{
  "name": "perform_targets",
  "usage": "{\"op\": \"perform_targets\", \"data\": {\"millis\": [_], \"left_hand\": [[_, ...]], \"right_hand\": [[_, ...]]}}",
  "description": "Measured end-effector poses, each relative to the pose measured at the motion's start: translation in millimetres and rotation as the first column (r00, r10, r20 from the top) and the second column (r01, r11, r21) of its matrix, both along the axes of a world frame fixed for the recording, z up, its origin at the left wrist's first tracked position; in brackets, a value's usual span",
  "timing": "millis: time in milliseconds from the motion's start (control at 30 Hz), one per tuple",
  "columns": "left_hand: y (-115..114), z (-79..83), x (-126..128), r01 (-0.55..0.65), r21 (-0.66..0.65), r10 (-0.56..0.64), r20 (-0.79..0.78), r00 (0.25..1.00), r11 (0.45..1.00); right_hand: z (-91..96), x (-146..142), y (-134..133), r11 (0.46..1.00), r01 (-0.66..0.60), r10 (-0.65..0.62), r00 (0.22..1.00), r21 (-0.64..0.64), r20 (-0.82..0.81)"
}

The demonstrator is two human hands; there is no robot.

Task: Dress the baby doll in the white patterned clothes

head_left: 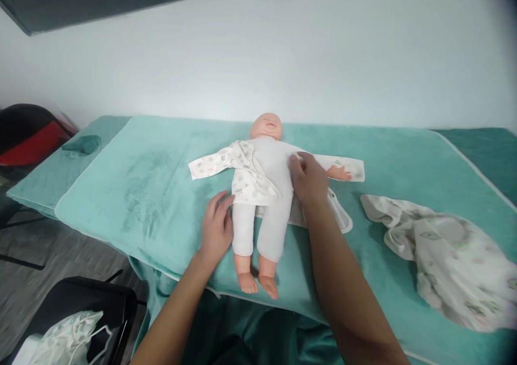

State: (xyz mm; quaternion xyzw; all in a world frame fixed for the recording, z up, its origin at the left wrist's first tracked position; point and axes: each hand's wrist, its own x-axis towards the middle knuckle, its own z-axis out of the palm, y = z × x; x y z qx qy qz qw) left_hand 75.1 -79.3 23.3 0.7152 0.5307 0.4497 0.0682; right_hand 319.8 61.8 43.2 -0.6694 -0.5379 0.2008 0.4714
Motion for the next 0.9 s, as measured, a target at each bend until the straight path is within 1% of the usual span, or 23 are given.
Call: {"op": "perform_targets", "data": {"millis": [33, 67, 100, 133, 167, 200, 233, 300, 367, 400, 467, 500, 533, 600, 733, 800, 900], "left_hand": [[-0.6, -4.9, -2.3, 0.008, -0.028, -0.007, 0.023, 1.000, 1.000], [-0.3, -8.6, -3.6, 0.020, -0.055, -0.017, 0.054, 0.998, 0.998], [0.9, -11.0, -4.2, 0.032, -0.083, -0.024, 0.095, 0.995, 0.996], [3.0, -12.3, -4.3, 0.040, -0.109, -0.024, 0.144, 0.989, 0.993], [5.9, -12.6, -4.2, 0.047, -0.133, -0.020, 0.194, 0.981, 0.990], [9.2, -12.3, -4.1, 0.050, -0.155, -0.012, 0.239, 0.971, 0.987], [12.6, -11.7, -4.0, 0.054, -0.172, -0.005, 0.274, 0.962, 0.984], [17.9, -11.0, -4.3, 0.057, -0.197, 0.006, 0.304, 0.953, 0.979], [19.6, -11.9, -4.9, 0.044, -0.216, 0.021, 0.290, 0.957, 0.975], [18.9, -12.9, -5.3, 0.030, -0.217, 0.031, 0.274, 0.961, 0.976], [15.7, -15.7, -6.1, 0.002, -0.203, 0.046, 0.228, 0.973, 0.979], [13.6, -17.1, -6.4, -0.007, -0.186, 0.045, 0.202, 0.978, 0.983], [11.7, -18.3, -6.6, -0.012, -0.167, 0.041, 0.176, 0.983, 0.986], [8.9, -19.7, -6.5, -0.009, -0.133, 0.026, 0.130, 0.991, 0.991], [8.4, -20.5, -5.4, 0.000, -0.088, 0.007, 0.079, 0.997, 0.996], [9.1, -20.7, -4.8, -0.007, -0.069, 0.011, 0.065, 0.998, 0.998], [9.2, -20.9, -4.2, -0.030, -0.049, 0.033, 0.064, 0.997, 0.998]], "right_hand": [[7.4, -2.8, -1.4, 0.996, 0.040, -0.044, 0.998, 0.074, 0.055], [15.5, -7.8, -1.4, 0.990, 0.036, -0.046, 0.996, 0.136, 0.072], [24.0, -15.0, 0.4, 0.984, -0.008, -0.006, 0.997, 0.179, 0.077], [32.6, -24.1, 4.2, 0.978, -0.084, 0.069, 0.994, 0.190, 0.083], [40.9, -34.6, 10.0, 0.969, -0.175, 0.154, 0.980, 0.174, 0.124], [48.7, -45.8, 17.6, 0.958, -0.246, 0.214, 0.955, 0.147, 0.205], [55.7, -57.0, 26.5, 0.957, -0.278, 0.242, 0.925, 0.088, 0.292], [66.8, -77.2, 45.8, 0.953, -0.288, 0.301, 0.844, -0.097, 0.444], [73.2, -92.1, 63.7, 0.921, -0.271, 0.385, 0.747, -0.281, 0.542], [74.5, -97.2, 71.4, 0.901, -0.267, 0.425, 0.702, -0.343, 0.572], [74.1, -102.8, 83.9, 0.875, -0.278, 0.476, 0.642, -0.396, 0.602], [72.7, -103.4, 88.8, 0.869, -0.291, 0.488, 0.633, -0.400, 0.601], [70.8, -102.9, 92.9, 0.868, -0.301, 0.490, 0.640, -0.393, 0.591], [66.7, -99.2, 98.4, 0.887, -0.286, 0.453, 0.694, -0.362, 0.560], [59.7, -88.2, 97.0, 0.967, -0.142, 0.235, 0.820, -0.212, 0.522], [56.4, -82.3, 91.0, 0.987, -0.081, 0.139, 0.868, -0.139, 0.476], [49.8, -71.4, 79.3, 0.998, -0.014, 0.036, 0.935, -0.066, 0.353]]}}
